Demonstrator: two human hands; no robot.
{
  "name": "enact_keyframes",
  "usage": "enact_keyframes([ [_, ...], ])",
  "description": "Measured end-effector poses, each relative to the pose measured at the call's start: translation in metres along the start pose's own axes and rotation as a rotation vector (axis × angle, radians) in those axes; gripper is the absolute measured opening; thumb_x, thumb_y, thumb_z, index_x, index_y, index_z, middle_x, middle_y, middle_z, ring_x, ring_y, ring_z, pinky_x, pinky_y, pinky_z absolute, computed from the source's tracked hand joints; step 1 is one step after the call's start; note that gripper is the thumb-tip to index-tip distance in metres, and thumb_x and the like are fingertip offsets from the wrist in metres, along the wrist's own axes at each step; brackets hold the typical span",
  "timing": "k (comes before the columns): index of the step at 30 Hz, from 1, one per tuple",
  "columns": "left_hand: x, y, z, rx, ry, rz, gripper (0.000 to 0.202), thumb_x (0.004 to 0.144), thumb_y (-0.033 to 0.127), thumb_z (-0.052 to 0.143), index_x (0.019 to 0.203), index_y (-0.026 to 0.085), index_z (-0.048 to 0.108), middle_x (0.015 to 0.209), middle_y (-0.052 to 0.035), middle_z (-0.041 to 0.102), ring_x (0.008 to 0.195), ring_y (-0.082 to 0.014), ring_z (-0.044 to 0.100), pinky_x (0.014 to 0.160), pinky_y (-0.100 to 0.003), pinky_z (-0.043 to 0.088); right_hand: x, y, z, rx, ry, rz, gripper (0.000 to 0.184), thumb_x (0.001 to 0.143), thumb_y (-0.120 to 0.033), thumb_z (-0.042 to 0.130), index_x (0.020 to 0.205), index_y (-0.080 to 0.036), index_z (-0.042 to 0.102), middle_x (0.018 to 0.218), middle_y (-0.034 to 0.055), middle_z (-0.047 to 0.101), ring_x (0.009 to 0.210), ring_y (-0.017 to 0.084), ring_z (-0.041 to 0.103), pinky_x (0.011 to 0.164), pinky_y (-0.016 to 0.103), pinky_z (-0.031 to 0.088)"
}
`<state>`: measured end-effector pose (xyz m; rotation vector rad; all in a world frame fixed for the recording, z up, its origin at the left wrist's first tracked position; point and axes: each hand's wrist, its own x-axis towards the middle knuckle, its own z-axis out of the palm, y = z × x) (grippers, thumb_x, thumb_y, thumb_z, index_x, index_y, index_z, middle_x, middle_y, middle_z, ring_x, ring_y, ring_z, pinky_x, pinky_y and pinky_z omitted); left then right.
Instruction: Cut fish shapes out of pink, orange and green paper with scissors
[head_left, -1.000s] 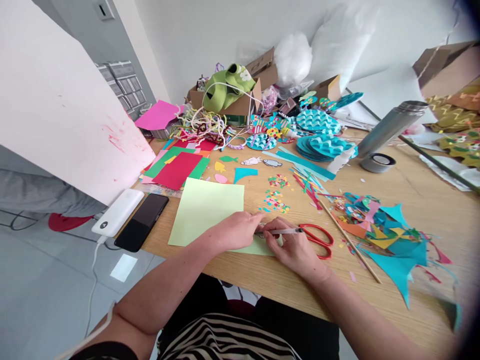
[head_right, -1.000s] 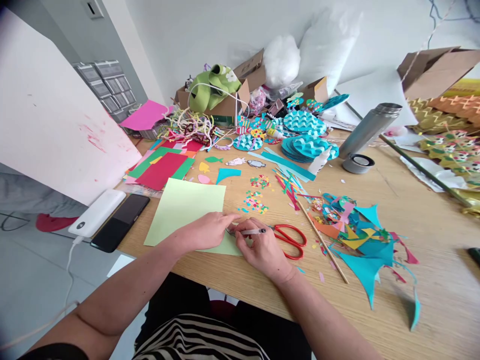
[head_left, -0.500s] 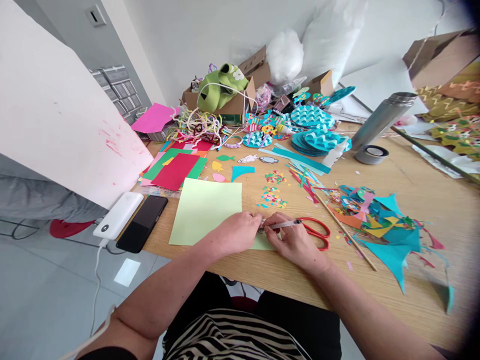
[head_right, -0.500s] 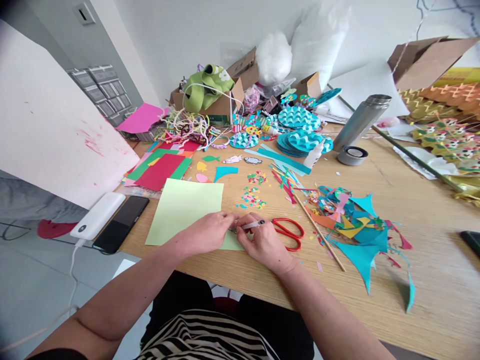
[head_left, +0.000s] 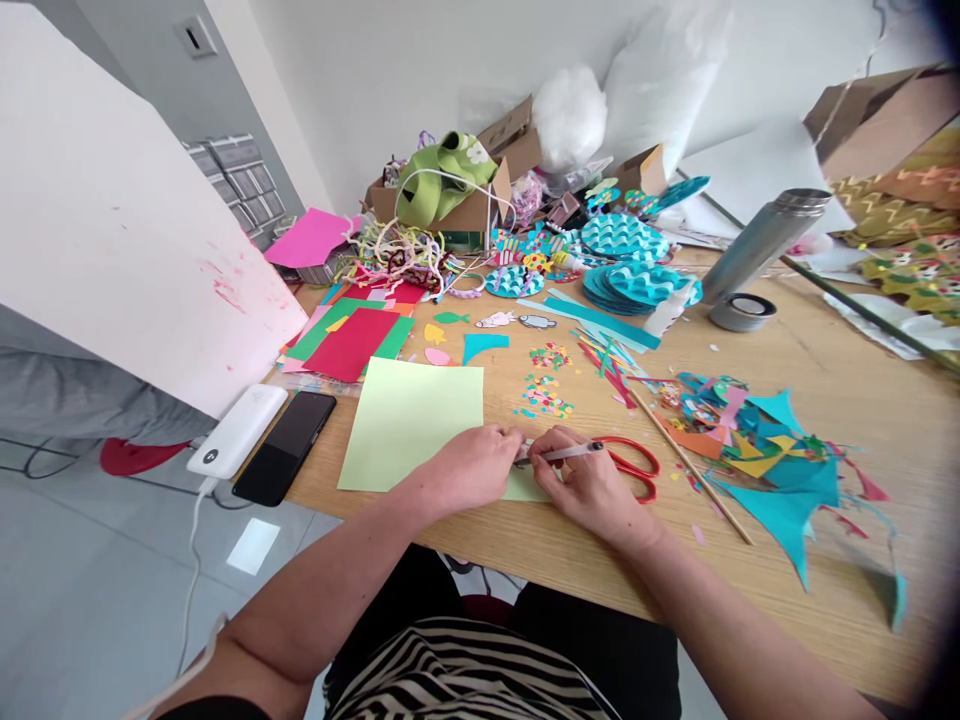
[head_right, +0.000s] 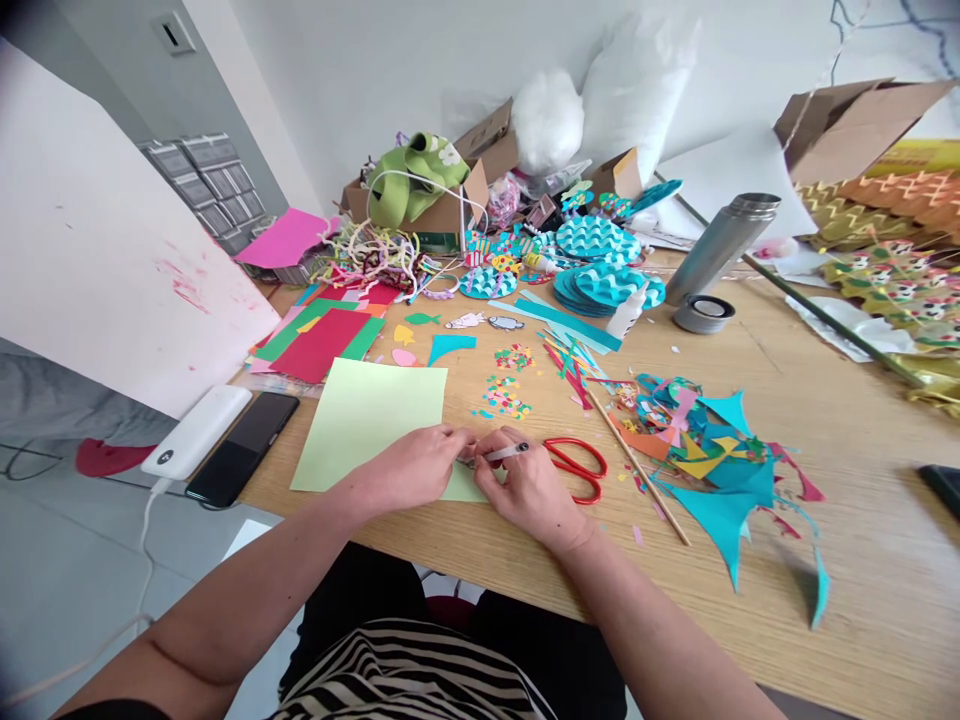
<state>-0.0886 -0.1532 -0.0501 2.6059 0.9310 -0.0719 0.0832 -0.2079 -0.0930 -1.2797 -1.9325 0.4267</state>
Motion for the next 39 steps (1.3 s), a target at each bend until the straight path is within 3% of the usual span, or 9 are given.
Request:
enact_keyframes([
  [22,-0.005,0.002,0.007,0.008,0.07,0.025,0.031,0.08,0.003,0.039,0.104,0.014,0.055,0.097,-0.0095,0.062,0.09,-0.0219,0.062,0.077,-0.032,0.049,-0.003,0.002,-0.001,-0.031,-0.013,0.03,0.01,0.085,-0.015,0.047,0.081,-0.019,0.055,0.072,0.0034,0.062,0.063,0.018,0.059,0.06,0.03,0.048],
  [26,-0.005,0.001,0.014,0.027,0.111,0.026,0.03,0.079,0.001,0.04,0.102,0.014,0.055,0.095,-0.0091,0.062,0.088,-0.0213,0.062,0.077,-0.032,0.049,-0.002,0.001,-0.002,-0.03,-0.004,0.023,0.01,0.084,-0.015,0.047,0.08,-0.019,0.055,0.071,0.003,0.062,0.063,0.017,0.059,0.059,0.029,0.047],
  [33,0.0,0.0,0.034,-0.004,0.232,-0.057,0.02,0.092,0.014,0.038,0.098,0.015,0.057,0.092,-0.0078,0.063,0.086,-0.0191,0.062,0.076,-0.03,0.05,-0.002,0.001,-0.003,-0.038,-0.017,0.032,0.009,0.084,-0.016,0.047,0.08,-0.02,0.055,0.071,0.0034,0.063,0.063,0.018,0.06,0.059,0.029,0.048],
  [39,0.002,0.002,0.04,-0.019,0.241,-0.129,0.017,0.093,0.018,0.042,0.098,0.016,0.059,0.091,-0.0087,0.063,0.088,-0.019,0.062,0.077,-0.03,0.05,-0.002,0.001,-0.003,-0.047,-0.012,0.028,0.009,0.084,-0.016,0.047,0.079,-0.021,0.054,0.07,0.0029,0.062,0.063,0.018,0.06,0.058,0.029,0.047],
])
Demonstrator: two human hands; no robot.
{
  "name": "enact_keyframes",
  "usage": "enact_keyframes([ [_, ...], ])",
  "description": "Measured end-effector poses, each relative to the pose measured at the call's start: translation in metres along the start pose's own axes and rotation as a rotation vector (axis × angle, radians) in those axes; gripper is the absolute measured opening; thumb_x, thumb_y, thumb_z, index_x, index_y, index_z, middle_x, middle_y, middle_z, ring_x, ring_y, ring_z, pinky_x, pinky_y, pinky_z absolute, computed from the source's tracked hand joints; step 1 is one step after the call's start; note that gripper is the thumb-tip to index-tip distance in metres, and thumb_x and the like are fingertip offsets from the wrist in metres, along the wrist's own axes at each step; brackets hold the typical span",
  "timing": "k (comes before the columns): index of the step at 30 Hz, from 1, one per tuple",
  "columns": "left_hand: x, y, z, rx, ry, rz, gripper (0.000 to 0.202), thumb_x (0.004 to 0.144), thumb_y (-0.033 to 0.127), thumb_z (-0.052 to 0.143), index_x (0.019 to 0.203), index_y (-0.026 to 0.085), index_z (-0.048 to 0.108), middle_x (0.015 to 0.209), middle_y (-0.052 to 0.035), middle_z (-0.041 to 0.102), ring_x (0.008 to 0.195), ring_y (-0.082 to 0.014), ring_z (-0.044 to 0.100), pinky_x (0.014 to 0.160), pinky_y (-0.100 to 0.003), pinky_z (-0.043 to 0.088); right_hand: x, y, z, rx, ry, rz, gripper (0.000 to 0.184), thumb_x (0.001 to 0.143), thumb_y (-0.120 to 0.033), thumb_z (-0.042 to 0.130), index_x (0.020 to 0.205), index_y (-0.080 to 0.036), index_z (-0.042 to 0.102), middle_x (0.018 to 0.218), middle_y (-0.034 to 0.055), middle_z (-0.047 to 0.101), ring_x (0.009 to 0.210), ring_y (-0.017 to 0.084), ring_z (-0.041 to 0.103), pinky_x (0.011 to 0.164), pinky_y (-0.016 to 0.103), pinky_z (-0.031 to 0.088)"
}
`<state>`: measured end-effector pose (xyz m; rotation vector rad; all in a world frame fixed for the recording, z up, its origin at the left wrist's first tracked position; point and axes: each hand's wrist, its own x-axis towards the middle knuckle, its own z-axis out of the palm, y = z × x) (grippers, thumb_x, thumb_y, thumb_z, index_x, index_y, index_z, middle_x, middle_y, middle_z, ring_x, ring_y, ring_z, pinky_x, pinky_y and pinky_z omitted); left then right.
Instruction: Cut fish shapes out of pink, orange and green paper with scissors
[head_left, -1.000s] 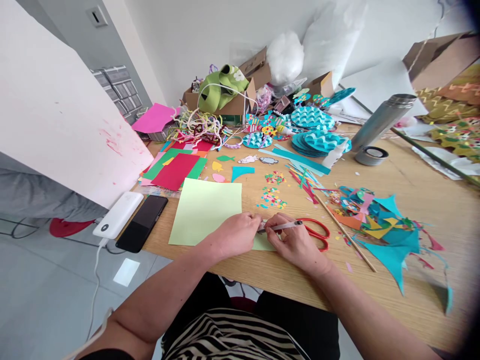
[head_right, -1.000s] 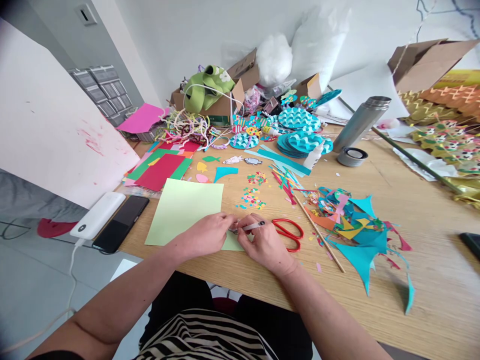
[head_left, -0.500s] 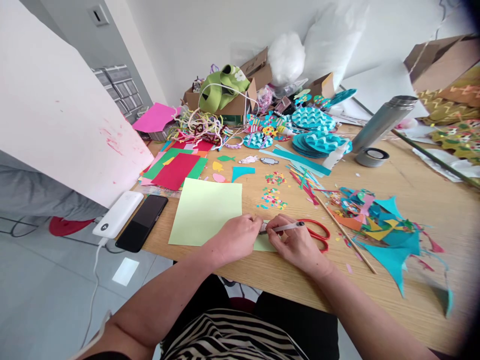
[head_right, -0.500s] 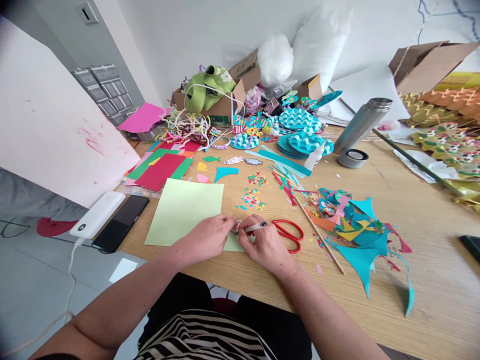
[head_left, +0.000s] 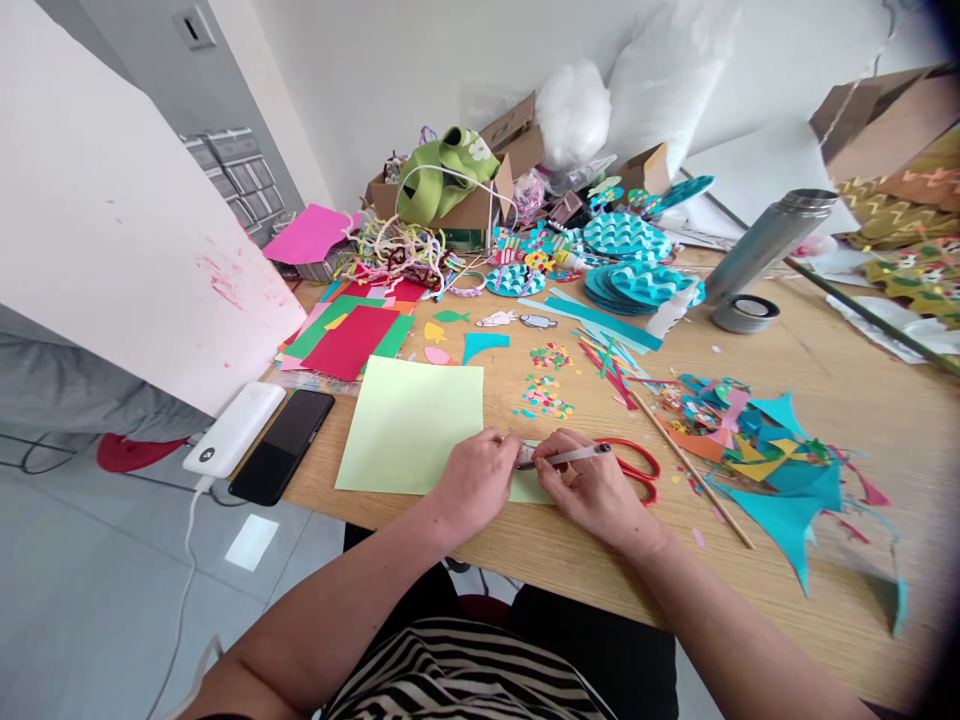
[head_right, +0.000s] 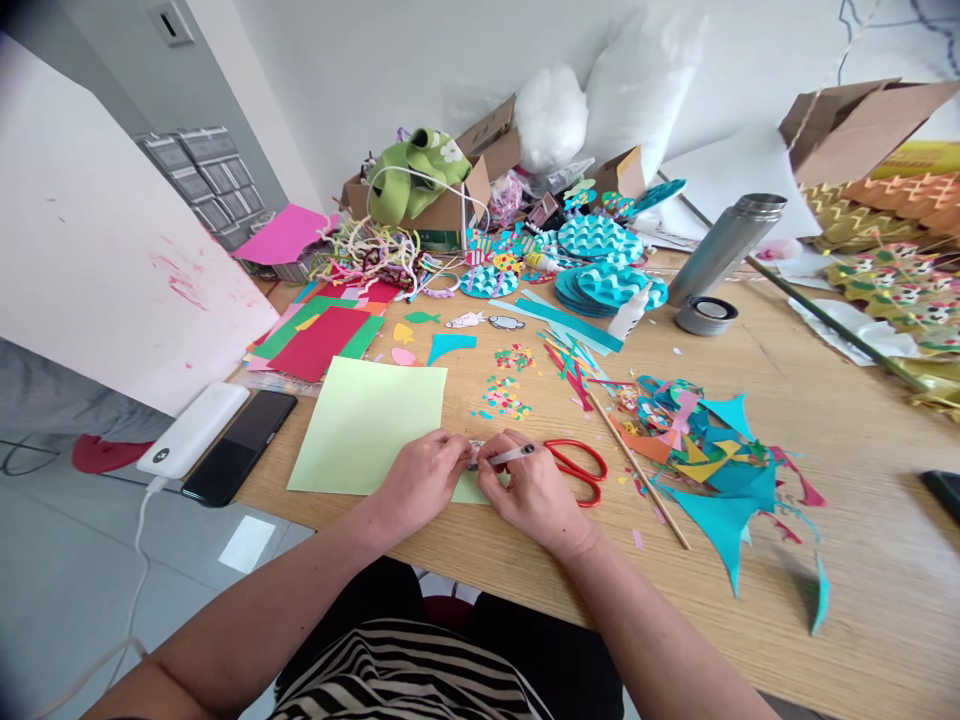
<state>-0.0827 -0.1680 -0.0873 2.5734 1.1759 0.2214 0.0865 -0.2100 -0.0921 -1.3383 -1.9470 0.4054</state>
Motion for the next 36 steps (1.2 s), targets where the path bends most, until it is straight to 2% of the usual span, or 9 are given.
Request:
enact_keyframes([
  [11,-0.0006,-0.0007,0.0031,-0.02,0.046,-0.002,0.018,0.095,0.021,0.042,0.096,0.017,0.059,0.09,-0.0082,0.064,0.088,-0.0188,0.062,0.077,-0.03,0.05,0.0005,0.0001,-0.0024,0.011,-0.006,0.018,0.011,0.084,-0.016,0.047,0.077,-0.02,0.055,0.069,0.0026,0.062,0.061,0.017,0.059,0.056,0.028,0.046],
  [21,-0.0011,0.0002,0.0034,-0.019,0.048,-0.008,0.018,0.094,0.021,0.042,0.095,0.018,0.059,0.086,-0.0071,0.063,0.089,-0.0191,0.061,0.079,-0.031,0.05,0.0014,-0.0009,-0.0047,0.03,-0.004,0.026,0.013,0.086,-0.017,0.047,0.077,-0.024,0.052,0.07,0.0039,0.063,0.055,0.02,0.059,0.051,0.033,0.048],
  [36,-0.0017,-0.0011,0.0063,-0.022,0.077,0.014,0.019,0.095,0.019,0.04,0.093,0.018,0.058,0.088,-0.0067,0.064,0.088,-0.0185,0.061,0.079,-0.03,0.049,0.0003,-0.0001,-0.005,0.038,-0.012,0.052,0.013,0.085,-0.017,0.046,0.076,-0.019,0.056,0.068,0.0021,0.061,0.055,0.016,0.057,0.052,0.027,0.045],
])
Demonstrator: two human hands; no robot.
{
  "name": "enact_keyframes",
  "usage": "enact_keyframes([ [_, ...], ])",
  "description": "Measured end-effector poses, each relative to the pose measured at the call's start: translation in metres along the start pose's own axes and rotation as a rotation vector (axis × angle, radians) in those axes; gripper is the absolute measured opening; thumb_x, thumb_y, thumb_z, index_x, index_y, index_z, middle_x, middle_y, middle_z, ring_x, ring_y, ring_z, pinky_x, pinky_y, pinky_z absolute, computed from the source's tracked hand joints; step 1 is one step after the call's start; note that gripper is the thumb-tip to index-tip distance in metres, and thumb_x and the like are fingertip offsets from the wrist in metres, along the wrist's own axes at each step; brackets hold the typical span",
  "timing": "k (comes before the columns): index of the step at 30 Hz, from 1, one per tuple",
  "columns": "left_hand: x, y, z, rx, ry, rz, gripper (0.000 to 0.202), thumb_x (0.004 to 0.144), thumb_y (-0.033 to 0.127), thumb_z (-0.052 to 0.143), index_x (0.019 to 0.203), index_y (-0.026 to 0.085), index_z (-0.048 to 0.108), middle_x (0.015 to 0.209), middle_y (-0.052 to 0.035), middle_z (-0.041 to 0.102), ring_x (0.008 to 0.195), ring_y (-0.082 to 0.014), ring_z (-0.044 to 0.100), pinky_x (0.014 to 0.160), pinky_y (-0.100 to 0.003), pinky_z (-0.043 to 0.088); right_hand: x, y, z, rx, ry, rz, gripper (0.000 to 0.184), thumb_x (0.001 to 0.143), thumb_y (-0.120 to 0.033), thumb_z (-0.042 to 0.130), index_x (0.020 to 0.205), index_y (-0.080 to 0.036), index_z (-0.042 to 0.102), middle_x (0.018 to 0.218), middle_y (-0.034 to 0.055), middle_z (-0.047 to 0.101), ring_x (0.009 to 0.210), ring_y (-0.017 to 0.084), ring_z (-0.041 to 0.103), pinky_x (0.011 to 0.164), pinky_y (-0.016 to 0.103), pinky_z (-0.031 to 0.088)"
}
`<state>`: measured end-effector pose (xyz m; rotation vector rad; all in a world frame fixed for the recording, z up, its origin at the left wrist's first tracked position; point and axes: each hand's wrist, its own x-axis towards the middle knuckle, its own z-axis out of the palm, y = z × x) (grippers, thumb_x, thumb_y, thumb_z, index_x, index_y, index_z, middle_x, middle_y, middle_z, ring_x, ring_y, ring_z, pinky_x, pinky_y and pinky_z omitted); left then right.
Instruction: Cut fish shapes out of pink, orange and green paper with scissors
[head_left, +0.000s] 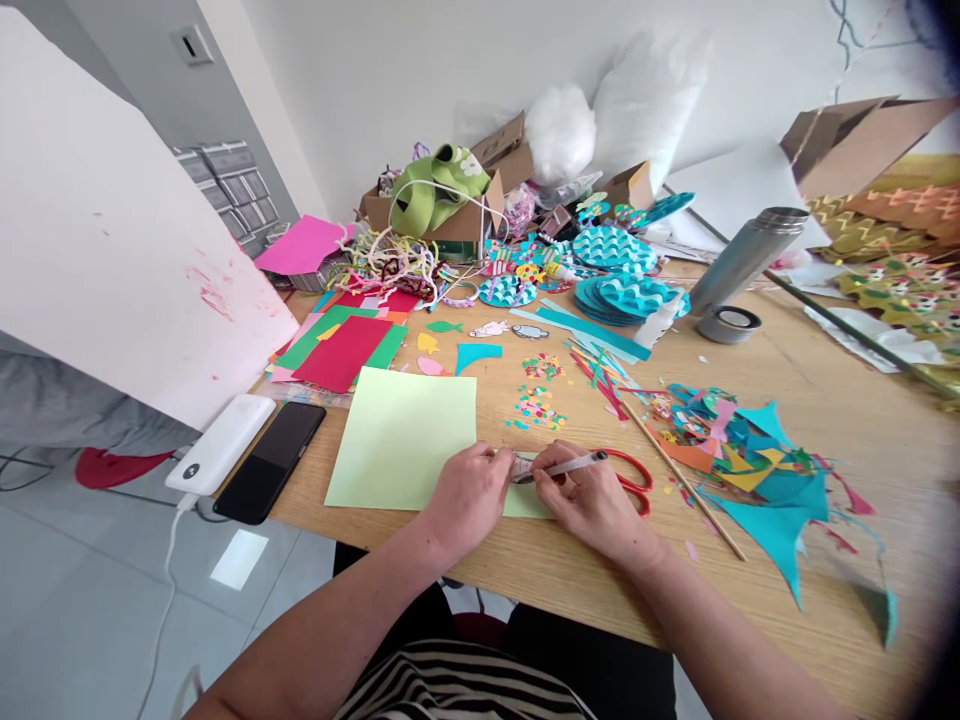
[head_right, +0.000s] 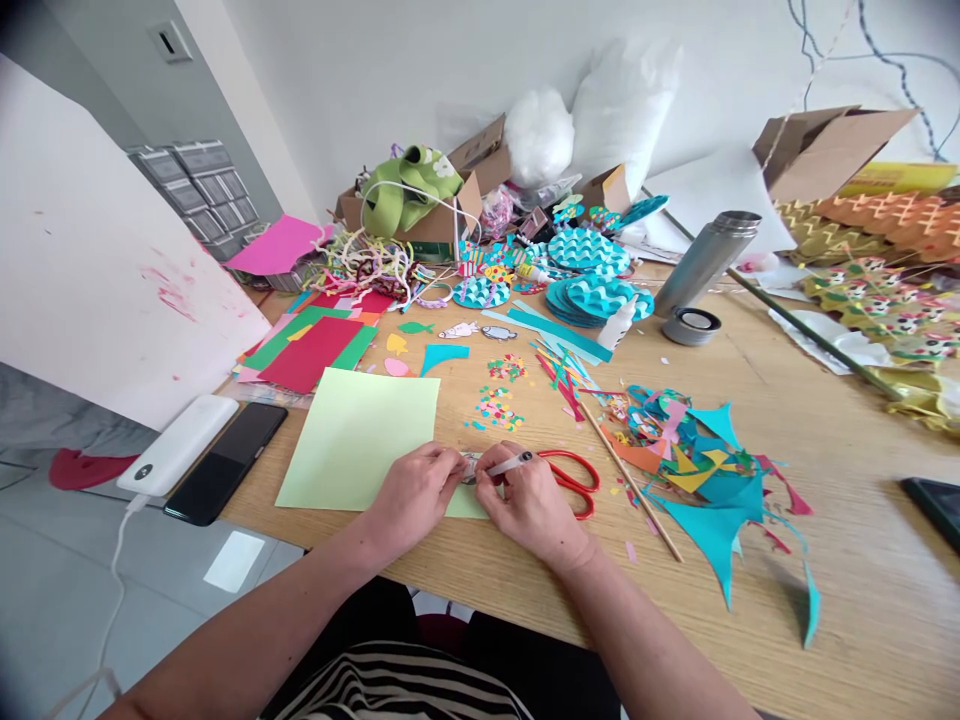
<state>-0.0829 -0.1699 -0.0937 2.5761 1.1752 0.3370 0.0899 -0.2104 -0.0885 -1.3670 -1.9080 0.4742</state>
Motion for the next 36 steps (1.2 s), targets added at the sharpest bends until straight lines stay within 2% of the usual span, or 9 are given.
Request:
enact_keyframes([
  [10,-0.0009,-0.0021,0.0062,-0.004,0.084,0.03,0.017,0.095,0.02,0.042,0.091,0.018,0.059,0.084,-0.0058,0.063,0.085,-0.0181,0.061,0.076,-0.029,0.05,-0.0001,0.0012,0.0013,0.007,0.012,-0.001,0.013,0.085,-0.018,0.047,0.076,-0.02,0.056,0.068,0.003,0.061,0.056,0.018,0.059,0.053,0.03,0.046],
  [18,-0.0015,-0.0034,0.0077,0.0,0.092,0.025,0.015,0.094,0.019,0.045,0.091,0.018,0.059,0.084,-0.0056,0.063,0.084,-0.0177,0.062,0.075,-0.029,0.049,-0.0003,0.0024,-0.0001,0.022,0.0,0.002,0.014,0.087,-0.019,0.047,0.076,-0.02,0.056,0.068,0.0024,0.061,0.053,0.017,0.057,0.049,0.029,0.044],
  [24,-0.0019,-0.0032,0.0073,0.002,0.101,0.034,0.014,0.094,0.019,0.045,0.09,0.018,0.059,0.083,-0.0054,0.063,0.082,-0.0176,0.061,0.073,-0.029,0.049,0.0,0.0023,0.0015,0.036,0.061,0.036,0.014,0.087,-0.022,0.049,0.076,-0.02,0.056,0.068,0.0025,0.062,0.055,0.018,0.059,0.05,0.029,0.046],
  [36,-0.0021,-0.0027,0.0065,-0.001,0.109,0.045,0.014,0.094,0.018,0.045,0.09,0.018,0.058,0.083,-0.0057,0.063,0.083,-0.0177,0.062,0.074,-0.029,0.05,0.0019,0.0014,0.0025,0.021,0.017,0.037,0.014,0.088,-0.021,0.047,0.077,-0.02,0.057,0.07,0.0025,0.064,0.057,0.018,0.059,0.053,0.03,0.046],
])
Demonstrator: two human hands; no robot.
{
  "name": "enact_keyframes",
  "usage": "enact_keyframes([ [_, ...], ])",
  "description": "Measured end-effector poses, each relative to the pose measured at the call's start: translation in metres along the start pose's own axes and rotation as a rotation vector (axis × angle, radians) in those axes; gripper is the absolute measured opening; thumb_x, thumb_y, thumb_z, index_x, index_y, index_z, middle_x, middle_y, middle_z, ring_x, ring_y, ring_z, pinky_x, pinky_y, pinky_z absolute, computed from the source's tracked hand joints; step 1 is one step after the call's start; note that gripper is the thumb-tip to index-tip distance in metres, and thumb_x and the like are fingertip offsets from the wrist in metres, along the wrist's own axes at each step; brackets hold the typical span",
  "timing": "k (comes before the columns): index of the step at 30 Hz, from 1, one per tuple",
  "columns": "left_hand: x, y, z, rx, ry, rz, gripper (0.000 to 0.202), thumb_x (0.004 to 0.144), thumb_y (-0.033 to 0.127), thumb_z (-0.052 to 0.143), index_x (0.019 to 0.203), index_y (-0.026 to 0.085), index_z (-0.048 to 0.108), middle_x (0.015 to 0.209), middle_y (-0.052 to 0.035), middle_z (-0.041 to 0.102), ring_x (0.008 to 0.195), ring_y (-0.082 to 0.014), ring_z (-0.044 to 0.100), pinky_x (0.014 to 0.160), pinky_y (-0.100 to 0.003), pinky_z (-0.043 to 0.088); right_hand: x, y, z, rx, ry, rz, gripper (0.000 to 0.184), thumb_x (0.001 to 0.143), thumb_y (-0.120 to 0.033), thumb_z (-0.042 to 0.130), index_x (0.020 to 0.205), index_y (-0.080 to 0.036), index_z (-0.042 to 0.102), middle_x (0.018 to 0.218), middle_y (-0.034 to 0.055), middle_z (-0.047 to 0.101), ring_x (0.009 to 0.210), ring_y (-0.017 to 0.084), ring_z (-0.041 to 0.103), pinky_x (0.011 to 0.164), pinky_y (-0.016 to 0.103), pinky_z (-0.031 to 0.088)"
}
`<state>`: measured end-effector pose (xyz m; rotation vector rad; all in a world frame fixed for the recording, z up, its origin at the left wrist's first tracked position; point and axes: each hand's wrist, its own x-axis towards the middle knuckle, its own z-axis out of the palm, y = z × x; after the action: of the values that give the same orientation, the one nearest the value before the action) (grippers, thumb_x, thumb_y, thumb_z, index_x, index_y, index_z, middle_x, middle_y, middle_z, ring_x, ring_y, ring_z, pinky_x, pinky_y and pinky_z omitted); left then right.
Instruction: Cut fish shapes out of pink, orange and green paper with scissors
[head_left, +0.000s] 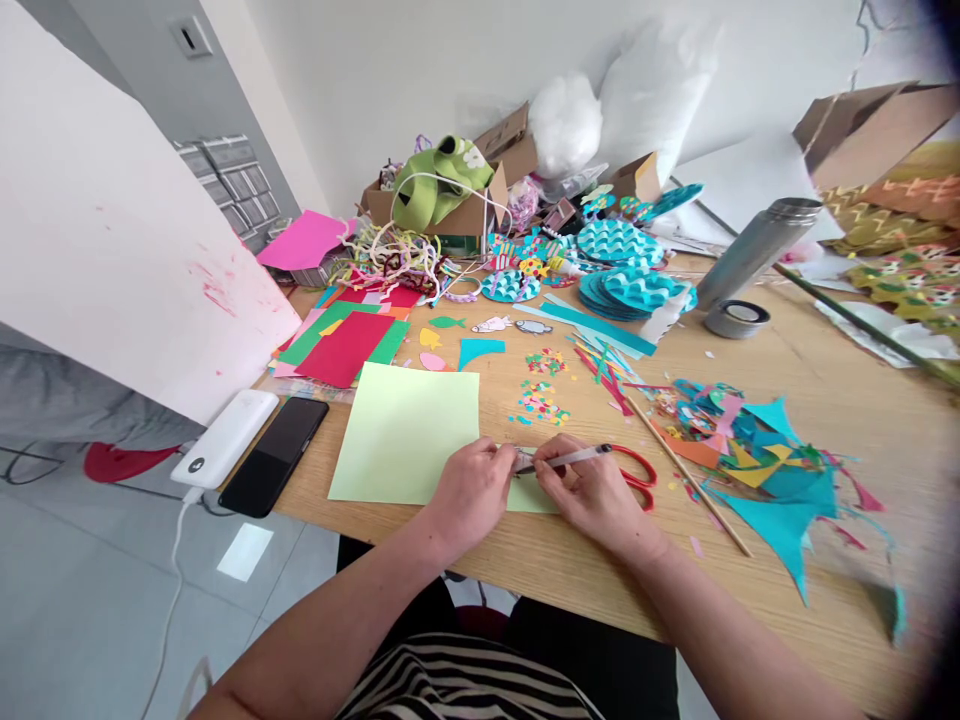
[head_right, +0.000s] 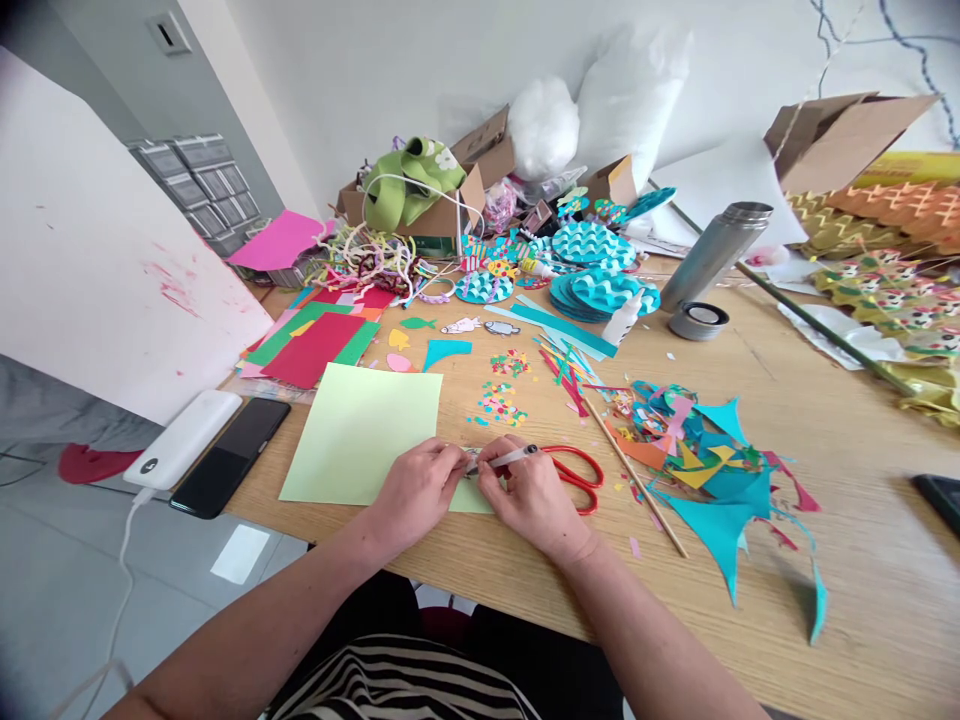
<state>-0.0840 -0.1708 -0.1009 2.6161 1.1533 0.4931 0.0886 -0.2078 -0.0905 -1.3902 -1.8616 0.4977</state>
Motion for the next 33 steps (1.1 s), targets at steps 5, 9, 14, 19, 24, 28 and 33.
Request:
enact_keyframes([
  [5,-0.0001,0.0007,-0.0002,0.013,0.004,0.002,0.015,0.094,0.017,0.044,0.09,0.018,0.058,0.082,-0.0054,0.063,0.081,-0.0176,0.061,0.073,-0.029,0.05,0.0005,0.0007,0.001,-0.002,0.005,0.007,0.015,0.088,-0.023,0.048,0.076,-0.02,0.057,0.068,0.0025,0.063,0.056,0.018,0.059,0.052,0.029,0.046],
  [9,-0.0003,0.0011,-0.0002,0.024,-0.003,0.005,0.015,0.094,0.018,0.044,0.09,0.018,0.058,0.081,-0.0053,0.062,0.081,-0.0176,0.061,0.073,-0.029,0.049,-0.0004,0.0019,0.0002,-0.002,0.003,0.006,0.015,0.088,-0.022,0.048,0.076,-0.02,0.057,0.068,0.0022,0.062,0.057,0.018,0.059,0.053,0.029,0.046],
  [14,-0.0003,0.0007,-0.0002,0.026,-0.018,-0.005,0.014,0.094,0.018,0.044,0.089,0.018,0.057,0.079,-0.0049,0.06,0.08,-0.0177,0.06,0.074,-0.03,0.049,-0.001,0.0014,-0.0006,-0.002,-0.003,0.016,0.015,0.087,-0.023,0.048,0.075,-0.02,0.056,0.065,0.0009,0.06,0.053,0.017,0.057,0.049,0.027,0.044],
  [19,-0.0002,0.0006,-0.0002,0.012,-0.021,0.004,0.014,0.093,0.016,0.044,0.092,0.018,0.058,0.081,-0.0052,0.062,0.083,-0.0176,0.061,0.075,-0.03,0.05,0.0,0.0007,-0.0012,0.005,-0.016,0.027,0.014,0.086,-0.023,0.047,0.075,-0.021,0.056,0.066,0.0015,0.061,0.054,0.017,0.057,0.049,0.028,0.045],
  [24,-0.0002,0.0009,-0.0004,0.003,-0.013,0.007,0.013,0.092,0.016,0.046,0.091,0.018,0.058,0.081,-0.005,0.062,0.082,-0.018,0.061,0.074,-0.03,0.05,-0.0009,0.0016,-0.0019,-0.003,-0.023,0.026,0.014,0.086,-0.022,0.047,0.075,-0.021,0.055,0.067,0.0015,0.062,0.053,0.017,0.057,0.049,0.028,0.044],
  [28,-0.0003,0.0015,-0.0011,0.02,-0.01,0.004,0.013,0.093,0.016,0.045,0.089,0.018,0.058,0.079,-0.0047,0.061,0.08,-0.0178,0.06,0.074,-0.03,0.05,-0.0018,0.0014,-0.0019,-0.007,-0.014,0.021,0.015,0.087,-0.023,0.047,0.075,-0.02,0.056,0.067,0.0016,0.061,0.054,0.017,0.057,0.05,0.027,0.044],
  [33,-0.0003,0.0021,-0.0014,0.037,-0.004,0.008,0.015,0.094,0.018,0.044,0.088,0.018,0.057,0.078,-0.0045,0.06,0.078,-0.0176,0.059,0.072,-0.029,0.049,-0.0026,0.0019,-0.0016,0.008,0.019,0.029,0.015,0.088,-0.025,0.048,0.077,-0.019,0.057,0.07,0.0031,0.062,0.059,0.017,0.059,0.052,0.027,0.046],
])
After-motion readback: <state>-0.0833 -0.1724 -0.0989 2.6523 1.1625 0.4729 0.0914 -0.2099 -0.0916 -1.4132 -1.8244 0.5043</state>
